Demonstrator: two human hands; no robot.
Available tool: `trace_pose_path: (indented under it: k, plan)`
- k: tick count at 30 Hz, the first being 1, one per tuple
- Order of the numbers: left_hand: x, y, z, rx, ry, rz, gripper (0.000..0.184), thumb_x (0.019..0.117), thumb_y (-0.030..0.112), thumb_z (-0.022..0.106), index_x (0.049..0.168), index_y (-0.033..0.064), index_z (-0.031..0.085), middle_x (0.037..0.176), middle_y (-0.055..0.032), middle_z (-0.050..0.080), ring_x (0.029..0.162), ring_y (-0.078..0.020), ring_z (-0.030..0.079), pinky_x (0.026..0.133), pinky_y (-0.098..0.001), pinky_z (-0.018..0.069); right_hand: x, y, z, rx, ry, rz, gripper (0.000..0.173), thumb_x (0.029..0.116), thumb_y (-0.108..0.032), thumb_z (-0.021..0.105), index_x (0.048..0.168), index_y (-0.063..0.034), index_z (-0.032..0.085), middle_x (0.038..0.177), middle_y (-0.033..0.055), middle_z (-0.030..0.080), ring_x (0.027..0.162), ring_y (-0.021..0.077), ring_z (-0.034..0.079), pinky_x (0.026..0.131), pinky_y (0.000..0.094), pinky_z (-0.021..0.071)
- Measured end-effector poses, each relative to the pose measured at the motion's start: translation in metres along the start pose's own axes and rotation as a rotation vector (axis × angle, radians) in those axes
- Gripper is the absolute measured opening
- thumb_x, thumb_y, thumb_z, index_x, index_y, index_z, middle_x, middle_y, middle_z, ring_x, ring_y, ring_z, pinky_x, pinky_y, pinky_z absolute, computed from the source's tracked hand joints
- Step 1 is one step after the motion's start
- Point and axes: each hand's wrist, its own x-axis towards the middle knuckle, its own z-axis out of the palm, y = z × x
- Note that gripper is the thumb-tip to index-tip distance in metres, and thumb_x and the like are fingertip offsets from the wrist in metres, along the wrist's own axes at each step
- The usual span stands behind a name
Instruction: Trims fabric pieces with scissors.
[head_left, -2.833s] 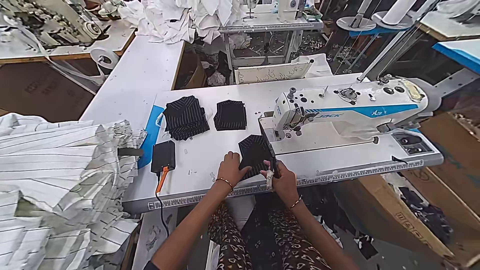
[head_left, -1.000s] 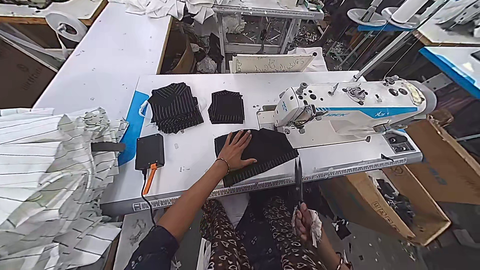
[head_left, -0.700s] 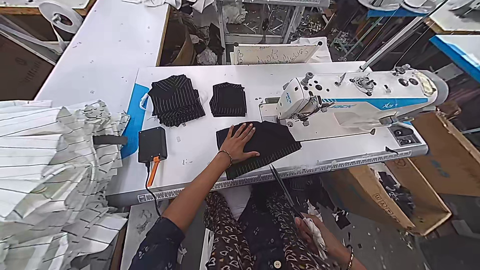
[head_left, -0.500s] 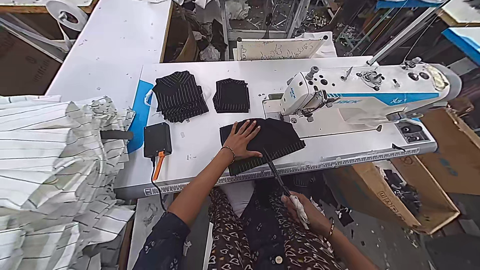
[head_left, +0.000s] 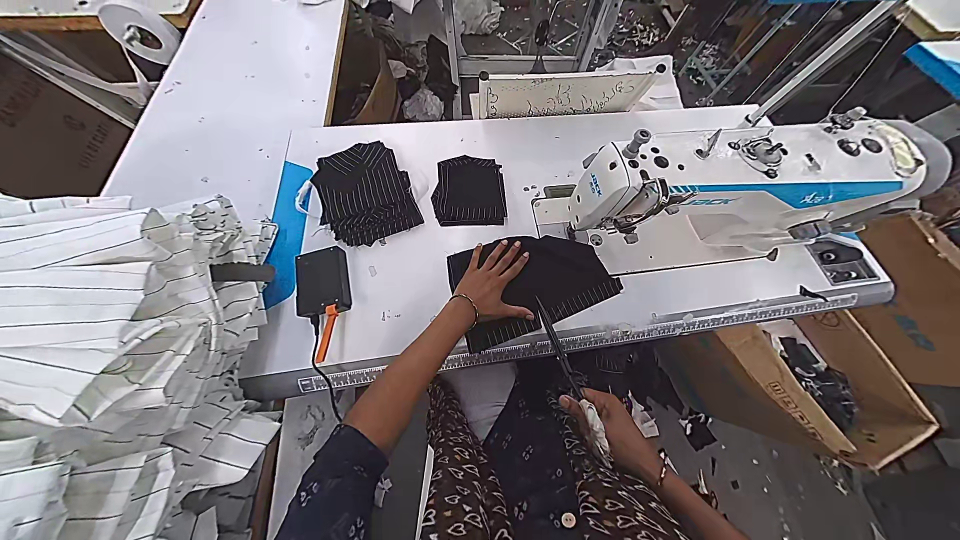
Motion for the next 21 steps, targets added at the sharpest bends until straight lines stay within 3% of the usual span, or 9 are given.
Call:
trace_pose_path:
  k: [7,15,21]
  plan:
    - [-0.002,0.007,-0.002,-0.004,-0.028,0.007,0.119,0.0769,0.093,0.045,0.167,0.0254,0.005,0.174,0.0012,-0.005,0.159,-0.0210,-0.012,0.121,-0.0631,-0.0120,0.011,-0.022,0.000,0.117,-0.061,0.028,0.038,0.1008,-0.045,0.061,0.082,-0.0130,0.056,0.058,-0.0067,0.049,0.048,0.0028,0.048,0.049,0.0197,0.0425]
    - [-0.005,0.009,0.000,-0.017,-0.018,0.008,0.125,0.0766,0.092,0.047,0.166,0.0182,0.002,0.174,0.0005,-0.003,0.159,-0.0201,-0.009,0.122,-0.0627,-0.0109,0.017,-0.019,0.001,0.085,-0.019,0.028,0.042,0.0974,-0.048,0.066,0.077,-0.0132,0.056,0.055,-0.0054,0.050,0.046,0.0046,0.048,0.047,0.0225,0.0423]
    - [-0.009,0.012,0.000,-0.022,0.004,0.008,0.137,0.0730,0.094,0.049,0.164,0.0055,-0.002,0.173,-0.0091,-0.003,0.160,-0.0206,-0.007,0.124,-0.0583,-0.0100,0.031,-0.035,0.001,0.096,-0.035,0.036,0.040,0.0993,-0.045,0.065,0.080,-0.0113,0.056,0.057,-0.0044,0.050,0.047,0.0054,0.049,0.049,0.0221,0.0426]
